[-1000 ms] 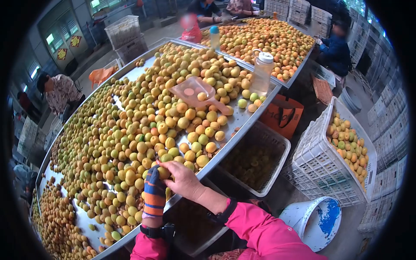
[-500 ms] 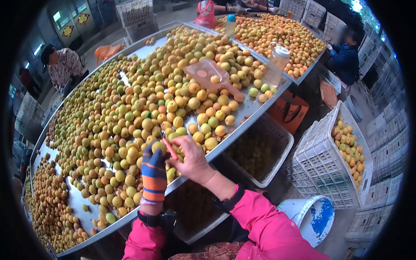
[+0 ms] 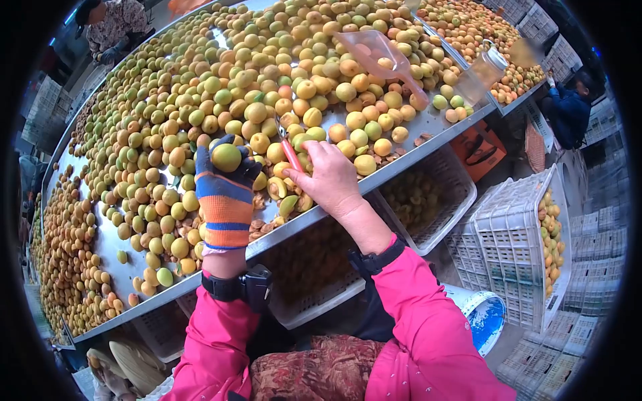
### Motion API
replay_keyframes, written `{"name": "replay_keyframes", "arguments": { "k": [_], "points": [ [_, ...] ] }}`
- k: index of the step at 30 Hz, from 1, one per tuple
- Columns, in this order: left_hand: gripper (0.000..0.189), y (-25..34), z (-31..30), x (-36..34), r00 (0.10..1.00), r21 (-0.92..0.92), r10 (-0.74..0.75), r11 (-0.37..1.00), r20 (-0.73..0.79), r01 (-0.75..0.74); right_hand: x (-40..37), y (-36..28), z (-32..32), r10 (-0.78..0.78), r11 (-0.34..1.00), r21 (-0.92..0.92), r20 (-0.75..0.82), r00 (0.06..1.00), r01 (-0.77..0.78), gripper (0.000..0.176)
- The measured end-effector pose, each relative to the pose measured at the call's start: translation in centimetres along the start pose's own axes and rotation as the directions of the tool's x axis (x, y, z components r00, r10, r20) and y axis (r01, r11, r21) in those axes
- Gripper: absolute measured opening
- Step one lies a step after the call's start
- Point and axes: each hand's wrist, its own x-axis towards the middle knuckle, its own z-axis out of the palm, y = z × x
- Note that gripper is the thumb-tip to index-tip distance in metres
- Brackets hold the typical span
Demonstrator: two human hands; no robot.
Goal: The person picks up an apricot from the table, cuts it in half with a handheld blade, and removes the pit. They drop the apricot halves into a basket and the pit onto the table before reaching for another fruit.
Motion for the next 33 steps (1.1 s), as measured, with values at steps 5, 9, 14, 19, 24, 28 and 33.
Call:
{"name": "replay_keyframes", "arguments": {
  "k": [5, 9, 14, 19, 24, 28, 33],
  "points": [
    [0.039, -1.4, -1.3, 0.7, 0.997, -0.103, -0.027, 0.994, 0.076, 0.034, -0.2, 0.2, 1.3, -0.073, 0.977, -0.200, 0.028, 0.997, 0.077, 0.049],
    [0.046, -1.6, -1.3, 0.6, 0.969, -0.255, -0.230, 0.935, 0.092, 0.246, -0.3, 0.3, 1.7, -0.036, 0.981, -0.192, 0.010, 0.999, 0.037, 0.047],
    [0.058, -3.5, -0.8, 0.2, 0.954, -0.168, -0.252, 0.960, -0.162, 0.225, 0.4, 1.9, 1.3, 0.285, 0.613, 0.679, 0.288, 0.914, -0.405, 0.046],
    [0.055, -4.4, 0.0, -0.6, 0.941, -0.237, -0.323, 0.911, 0.098, 0.338, -0.8, -0.2, -1.0, 0.189, 0.151, 0.825, 0.517, 0.835, -0.545, 0.034],
    [0.046, -4.4, 0.8, -1.8, 0.995, 0.214, 0.011, 0.976, 0.101, -0.032, -0.9, -1.2, -1.0, 0.076, 0.298, 0.832, 0.468, 0.880, -0.468, 0.035],
    [0.046, -4.9, 1.1, -2.7, 0.959, 0.386, 0.097, 0.901, 0.266, -0.199, -1.2, -1.8, -0.2, 0.110, 0.401, 0.863, 0.288, 0.951, -0.307, 0.031],
    [0.051, -4.9, 1.6, -2.0, 0.999, 0.162, -0.040, 0.986, 0.010, 0.037, -1.0, -1.2, -0.9, 0.246, 0.315, 0.886, 0.271, 0.930, -0.342, 0.023]
  ]
}}
